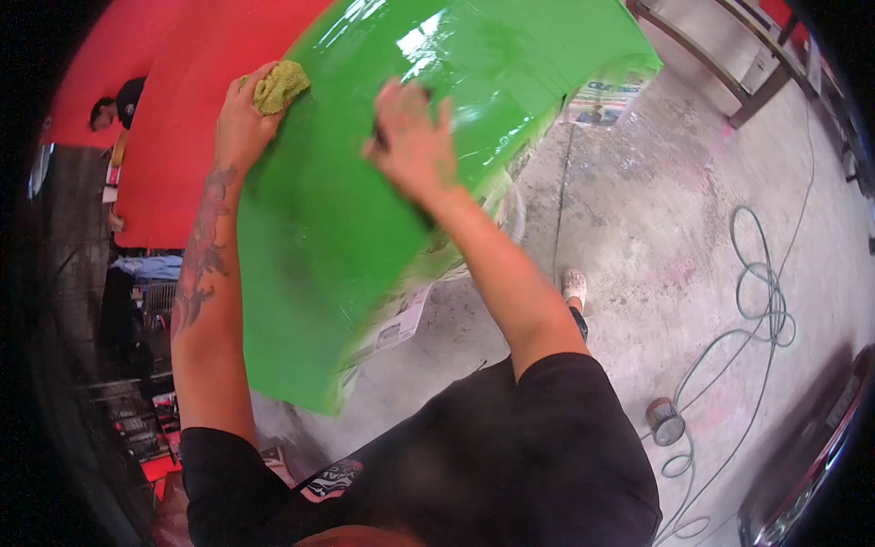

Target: The person performs wet sanding on a green car panel using a sanding block while periodically rinsing the surface and a cloth in a bucket of water. They use one hand to rub the block across the panel and the other to hold a damp cloth.

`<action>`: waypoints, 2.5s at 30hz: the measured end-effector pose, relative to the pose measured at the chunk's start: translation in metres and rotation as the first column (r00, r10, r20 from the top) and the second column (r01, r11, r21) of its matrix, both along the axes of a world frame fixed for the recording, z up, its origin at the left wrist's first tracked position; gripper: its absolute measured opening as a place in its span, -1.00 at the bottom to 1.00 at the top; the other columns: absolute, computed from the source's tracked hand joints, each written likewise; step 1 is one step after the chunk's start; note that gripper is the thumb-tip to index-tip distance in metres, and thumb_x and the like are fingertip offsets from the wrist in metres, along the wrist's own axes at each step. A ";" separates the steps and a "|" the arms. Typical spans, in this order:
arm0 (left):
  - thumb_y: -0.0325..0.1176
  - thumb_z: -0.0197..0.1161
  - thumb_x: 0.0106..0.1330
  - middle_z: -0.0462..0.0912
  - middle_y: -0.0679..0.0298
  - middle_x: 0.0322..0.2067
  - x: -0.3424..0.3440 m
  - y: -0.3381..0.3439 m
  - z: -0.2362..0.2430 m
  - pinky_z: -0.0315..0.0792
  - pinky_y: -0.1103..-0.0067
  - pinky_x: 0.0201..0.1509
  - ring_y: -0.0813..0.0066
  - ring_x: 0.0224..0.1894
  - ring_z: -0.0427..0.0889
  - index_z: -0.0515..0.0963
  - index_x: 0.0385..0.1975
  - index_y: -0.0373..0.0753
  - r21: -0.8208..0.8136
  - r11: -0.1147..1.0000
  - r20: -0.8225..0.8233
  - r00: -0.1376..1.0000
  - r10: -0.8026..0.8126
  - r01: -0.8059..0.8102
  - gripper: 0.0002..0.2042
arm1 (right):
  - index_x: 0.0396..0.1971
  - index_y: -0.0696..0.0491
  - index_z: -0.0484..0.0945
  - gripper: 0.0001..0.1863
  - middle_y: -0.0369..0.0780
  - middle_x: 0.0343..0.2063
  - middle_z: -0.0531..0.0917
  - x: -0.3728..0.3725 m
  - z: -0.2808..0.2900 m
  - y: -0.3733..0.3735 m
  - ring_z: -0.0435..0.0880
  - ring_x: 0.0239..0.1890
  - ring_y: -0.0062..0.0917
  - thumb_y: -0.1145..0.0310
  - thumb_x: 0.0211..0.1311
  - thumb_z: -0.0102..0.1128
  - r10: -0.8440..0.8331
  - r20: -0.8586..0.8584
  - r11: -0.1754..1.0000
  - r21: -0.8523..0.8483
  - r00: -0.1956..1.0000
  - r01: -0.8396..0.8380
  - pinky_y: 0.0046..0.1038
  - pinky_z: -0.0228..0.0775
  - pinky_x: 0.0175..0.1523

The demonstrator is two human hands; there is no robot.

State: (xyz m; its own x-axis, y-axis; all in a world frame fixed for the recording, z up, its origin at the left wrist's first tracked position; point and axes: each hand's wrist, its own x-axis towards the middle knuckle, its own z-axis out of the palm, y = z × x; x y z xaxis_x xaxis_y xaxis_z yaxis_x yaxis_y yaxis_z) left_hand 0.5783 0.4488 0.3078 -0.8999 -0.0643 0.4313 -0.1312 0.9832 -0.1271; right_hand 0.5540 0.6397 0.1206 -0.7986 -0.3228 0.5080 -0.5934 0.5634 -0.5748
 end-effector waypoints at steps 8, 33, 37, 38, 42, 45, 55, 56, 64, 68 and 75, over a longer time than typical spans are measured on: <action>-0.28 0.46 0.16 0.65 0.09 -0.10 0.020 -0.034 0.006 0.53 0.27 0.06 0.02 0.02 0.62 0.56 0.10 -0.11 0.165 0.982 -0.054 0.995 -0.089 0.097 -0.53 | 0.44 -0.05 0.20 -0.17 -0.13 0.46 0.21 0.082 0.010 -0.094 0.06 0.53 -0.24 -0.10 0.22 0.15 0.413 -0.271 0.911 0.106 0.870 -0.399 0.18 -0.22 0.51; -0.15 0.60 0.01 0.61 0.10 -0.01 0.061 -0.056 -0.006 0.47 0.29 0.15 0.08 0.07 0.57 0.54 0.07 -0.20 0.218 0.970 -0.053 0.991 0.119 -0.105 -0.39 | 0.45 0.15 0.09 -0.05 -0.07 0.48 0.15 -0.060 0.039 -0.045 0.08 0.53 -0.19 -0.15 0.23 0.15 -0.114 -0.122 0.993 -0.040 0.986 0.110 0.21 -0.22 0.49; -0.15 0.60 0.02 0.60 0.10 -0.01 0.062 -0.060 -0.008 0.45 0.29 0.16 0.08 0.09 0.55 0.53 0.08 -0.21 0.225 0.972 -0.038 0.996 0.083 -0.072 -0.38 | 0.44 0.09 0.12 -0.10 -0.05 0.44 0.22 0.001 -0.006 -0.023 0.17 0.48 -0.15 -0.02 0.19 0.22 0.283 -0.219 0.957 0.004 0.934 -0.289 0.23 -0.08 0.45; -0.15 0.59 0.03 0.59 0.10 -0.01 0.063 -0.057 -0.005 0.44 0.29 0.16 0.08 0.10 0.54 0.53 0.09 -0.21 0.249 0.965 -0.028 0.996 0.087 -0.077 -0.39 | 0.44 0.08 0.13 -0.11 -0.04 0.42 0.24 -0.004 -0.011 -0.006 0.18 0.47 -0.13 0.00 0.17 0.23 0.351 -0.243 0.929 -0.031 0.904 -0.369 0.23 -0.07 0.44; -0.15 0.58 0.05 0.58 0.10 0.00 0.058 -0.052 -0.002 0.43 0.30 0.16 0.08 0.10 0.53 0.53 0.09 -0.24 0.332 0.941 -0.019 0.997 0.079 -0.068 -0.39 | 0.47 0.09 0.07 -0.13 -0.10 0.50 0.11 -0.135 -0.001 0.083 0.04 0.54 -0.20 -0.04 0.28 0.12 -0.176 0.151 0.980 -0.069 0.973 0.188 0.17 -0.25 0.52; -0.18 0.58 0.05 0.59 0.11 -0.02 0.050 -0.056 -0.003 0.44 0.31 0.15 0.09 0.08 0.55 0.54 0.08 -0.24 0.333 0.943 -0.033 0.999 0.035 -0.022 -0.40 | 0.48 0.11 0.02 -0.15 -0.06 0.50 0.09 -0.165 -0.038 0.079 0.03 0.55 -0.19 0.03 0.31 0.07 -0.399 0.104 0.894 -0.176 0.911 0.412 0.17 -0.24 0.52; -0.48 0.43 0.13 0.59 0.14 -0.01 -0.063 0.026 0.005 0.53 0.28 0.07 0.07 0.05 0.60 0.56 0.06 -0.09 0.074 0.968 0.007 0.971 -0.240 0.239 -0.56 | 0.50 -0.03 0.05 -0.11 -0.21 0.52 0.09 -0.054 -0.052 0.079 -0.02 0.57 -0.29 -0.11 0.28 0.13 0.166 -0.011 0.981 0.100 0.986 -0.164 0.09 -0.26 0.55; -0.53 0.38 0.12 0.58 0.15 0.02 -0.076 0.036 0.008 0.53 0.26 0.07 0.05 0.05 0.59 0.57 0.05 -0.06 0.056 0.977 0.028 0.978 -0.206 0.204 -0.55 | 0.50 0.01 0.01 -0.12 -0.16 0.52 0.07 -0.090 -0.042 0.093 -0.03 0.57 -0.25 -0.08 0.32 0.09 0.003 0.086 0.999 0.039 0.996 -0.007 0.13 -0.31 0.54; -0.60 0.30 0.12 0.54 0.15 0.10 -0.154 0.079 -0.002 0.53 0.25 0.10 0.01 0.09 0.57 0.57 0.04 -0.01 -0.120 0.941 0.133 0.945 -0.299 0.315 -0.54 | 0.51 0.06 -0.04 -0.05 -0.09 0.52 0.04 0.012 -0.062 0.045 -0.06 0.57 -0.16 -0.05 0.27 0.18 0.176 0.106 0.984 -0.038 0.979 -0.172 0.18 -0.28 0.52; -0.55 0.37 0.11 0.58 0.16 0.06 -0.126 0.056 -0.006 0.52 0.32 0.15 0.07 0.08 0.59 0.55 0.09 -0.14 -0.005 0.927 0.004 0.927 -0.376 0.376 -0.53 | 0.51 0.01 0.00 -0.04 -0.09 0.51 0.09 -0.028 -0.059 0.088 -0.01 0.56 -0.14 -0.02 0.21 0.24 0.189 0.187 0.980 0.031 0.964 -0.198 0.21 -0.28 0.51; -0.48 0.40 0.25 0.62 0.15 0.02 -0.029 -0.011 -0.018 0.51 0.45 0.16 0.31 0.08 0.62 0.47 0.17 -0.35 0.433 0.865 -0.171 0.965 -0.199 0.255 -0.52 | 0.52 0.08 -0.06 -0.17 -0.11 0.54 -0.02 -0.202 -0.083 0.163 -0.09 0.58 -0.23 -0.14 0.45 -0.17 -0.453 0.346 0.862 -0.066 0.822 0.502 0.09 -0.35 0.56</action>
State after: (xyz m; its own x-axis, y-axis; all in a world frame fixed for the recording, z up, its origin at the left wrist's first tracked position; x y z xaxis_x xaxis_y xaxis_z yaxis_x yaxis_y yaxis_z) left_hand 0.5490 0.4380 0.2898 -0.8582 -0.0757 0.5078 0.1161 0.9348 0.3356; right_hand 0.3522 0.8022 0.0375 -0.9549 0.1986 0.2207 -0.0506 0.6236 -0.7801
